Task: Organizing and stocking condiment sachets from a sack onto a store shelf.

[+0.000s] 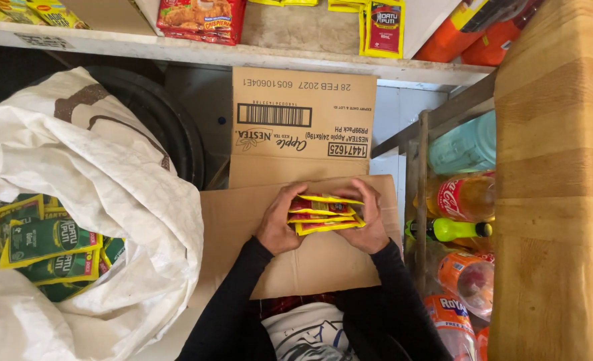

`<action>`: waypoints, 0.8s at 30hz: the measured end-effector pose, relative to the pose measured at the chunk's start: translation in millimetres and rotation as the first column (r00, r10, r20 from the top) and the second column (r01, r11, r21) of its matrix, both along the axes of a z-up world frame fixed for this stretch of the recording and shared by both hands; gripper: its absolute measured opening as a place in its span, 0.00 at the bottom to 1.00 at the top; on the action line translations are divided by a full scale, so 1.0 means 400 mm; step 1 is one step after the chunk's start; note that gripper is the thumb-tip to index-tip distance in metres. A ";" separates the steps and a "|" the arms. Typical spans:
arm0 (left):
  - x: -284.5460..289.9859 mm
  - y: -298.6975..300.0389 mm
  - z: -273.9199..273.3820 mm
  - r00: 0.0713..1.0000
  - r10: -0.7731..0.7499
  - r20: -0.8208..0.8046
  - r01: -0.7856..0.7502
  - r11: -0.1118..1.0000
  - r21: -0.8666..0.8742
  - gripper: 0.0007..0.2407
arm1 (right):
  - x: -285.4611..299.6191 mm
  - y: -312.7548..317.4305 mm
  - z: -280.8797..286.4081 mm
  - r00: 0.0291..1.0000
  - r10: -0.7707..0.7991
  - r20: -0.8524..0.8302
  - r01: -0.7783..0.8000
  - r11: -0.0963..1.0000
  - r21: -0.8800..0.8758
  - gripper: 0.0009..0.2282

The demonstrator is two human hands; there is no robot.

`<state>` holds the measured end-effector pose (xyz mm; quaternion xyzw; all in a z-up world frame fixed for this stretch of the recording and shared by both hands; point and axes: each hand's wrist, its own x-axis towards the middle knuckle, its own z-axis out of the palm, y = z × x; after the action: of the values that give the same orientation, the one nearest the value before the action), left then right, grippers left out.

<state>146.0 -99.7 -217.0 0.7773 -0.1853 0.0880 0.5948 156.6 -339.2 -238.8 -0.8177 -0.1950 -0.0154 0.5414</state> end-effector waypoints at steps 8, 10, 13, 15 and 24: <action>0.016 -0.069 -0.046 0.995 0.006 -0.102 -0.026 0.981 -0.192 0.34 | 0.018 0.019 -0.009 0.996 0.000 -0.094 0.018 0.982 0.186 0.43; 0.019 -0.079 -0.052 0.993 0.009 -0.115 -0.035 0.973 -0.230 0.34 | 0.022 0.012 -0.019 0.991 -0.019 -0.135 0.046 0.979 0.201 0.44; 0.021 -0.083 -0.060 0.996 0.053 -0.069 -0.065 0.981 -0.184 0.34 | 0.025 0.002 -0.034 0.993 0.011 -0.117 0.011 0.982 0.187 0.44; 0.020 -0.081 -0.052 0.995 0.057 -0.076 -0.069 0.983 -0.171 0.34 | 0.024 0.001 -0.030 0.994 0.040 -0.104 -0.020 0.983 0.182 0.45; 0.035 -0.050 0.160 0.969 -0.031 0.246 -0.096 0.867 0.489 0.36 | 0.046 -0.025 -0.001 0.988 0.024 0.149 0.011 0.973 -0.230 0.41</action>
<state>160.1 -119.8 -153.2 0.8901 -0.2605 0.1429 0.3455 174.9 -349.1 -239.2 -0.8708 -0.2385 -0.0529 0.4266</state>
